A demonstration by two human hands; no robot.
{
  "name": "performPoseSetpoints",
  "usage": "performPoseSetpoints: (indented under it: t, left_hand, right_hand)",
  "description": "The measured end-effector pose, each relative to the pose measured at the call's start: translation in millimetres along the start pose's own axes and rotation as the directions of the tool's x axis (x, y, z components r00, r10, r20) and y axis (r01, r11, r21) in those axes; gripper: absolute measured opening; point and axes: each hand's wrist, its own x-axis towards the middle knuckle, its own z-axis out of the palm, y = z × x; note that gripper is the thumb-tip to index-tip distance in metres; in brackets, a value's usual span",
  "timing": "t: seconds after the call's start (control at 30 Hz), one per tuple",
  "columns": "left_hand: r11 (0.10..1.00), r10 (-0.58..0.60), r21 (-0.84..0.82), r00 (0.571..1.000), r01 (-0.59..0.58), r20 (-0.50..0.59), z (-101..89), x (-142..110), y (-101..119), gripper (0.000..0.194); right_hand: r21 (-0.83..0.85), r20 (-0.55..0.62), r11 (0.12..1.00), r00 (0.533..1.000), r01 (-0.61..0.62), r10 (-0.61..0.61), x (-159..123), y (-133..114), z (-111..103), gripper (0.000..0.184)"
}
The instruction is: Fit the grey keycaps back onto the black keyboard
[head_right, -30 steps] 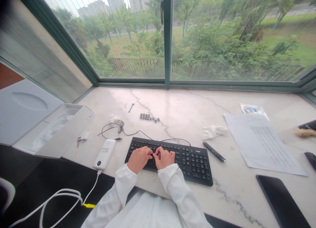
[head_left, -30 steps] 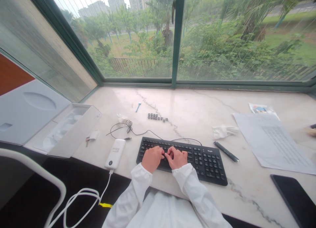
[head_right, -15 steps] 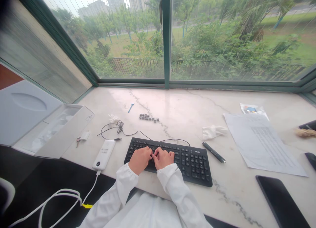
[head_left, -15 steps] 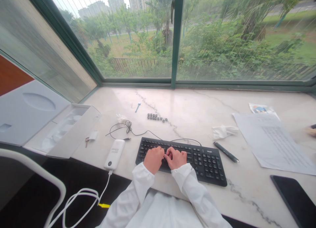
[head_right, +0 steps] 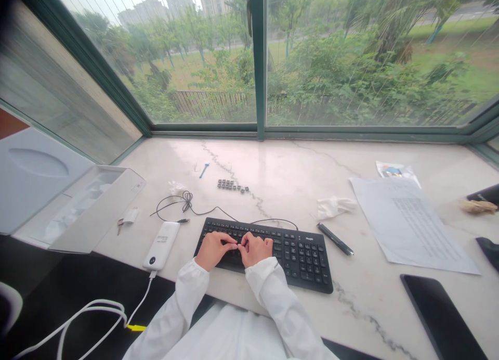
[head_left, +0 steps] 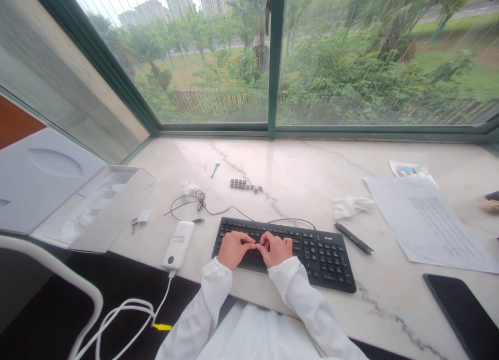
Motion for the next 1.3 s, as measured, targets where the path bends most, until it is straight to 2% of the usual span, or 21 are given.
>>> performPoseSetpoints:
  t: [0.1,0.2,0.27,0.37,0.5,0.77,1.17,1.3]
  left_hand:
    - [0.998,-0.069,-0.012,0.997,0.069,-0.038,2.2,-0.3,-1.1,0.018]
    - [0.984,-0.126,0.116,0.987,0.137,-0.096,1.5,3.4,1.7,0.027]
    - [0.962,-0.173,0.202,0.982,0.186,-0.077,-0.2,7.8,4.5,0.031]
    - [0.939,-0.218,0.273,0.976,0.207,0.012,-2.4,14.2,8.5,0.029]
    - [0.932,-0.212,0.309,0.976,0.187,0.052,-1.5,17.3,10.9,0.027]
    - [0.922,-0.246,0.322,0.968,0.214,0.059,2.3,16.7,11.6,0.025]
    - [0.901,-0.253,0.364,0.968,0.237,-0.005,6.6,13.8,10.3,0.024]
    - [0.918,-0.252,0.316,0.968,0.242,-0.009,3.7,7.1,12.5,0.023]
  right_hand:
    - [-0.009,-0.007,1.000,1.000,-0.007,0.007,0.3,-0.8,-0.1,0.005]
    - [-0.028,-0.003,0.999,1.000,-0.023,0.023,1.1,-1.6,-0.1,0.007]
    - [-0.046,0.002,0.998,1.000,-0.030,0.030,2.2,-2.0,-0.2,0.008]
    - [-0.067,0.015,0.997,0.999,-0.033,0.034,3.9,-3.0,-0.5,0.010]
    - [-0.096,0.028,0.994,0.998,-0.046,0.048,5.4,-4.4,-0.9,0.013]
    - [-0.155,0.053,0.986,0.996,-0.057,0.065,7.4,-5.7,2.8,0.012]
    - [-0.189,0.031,0.981,0.999,-0.038,0.045,6.9,-9.0,6.0,0.010]
    - [-0.127,-0.004,0.992,1.000,-0.001,0.001,2.0,-6.7,2.3,0.007]
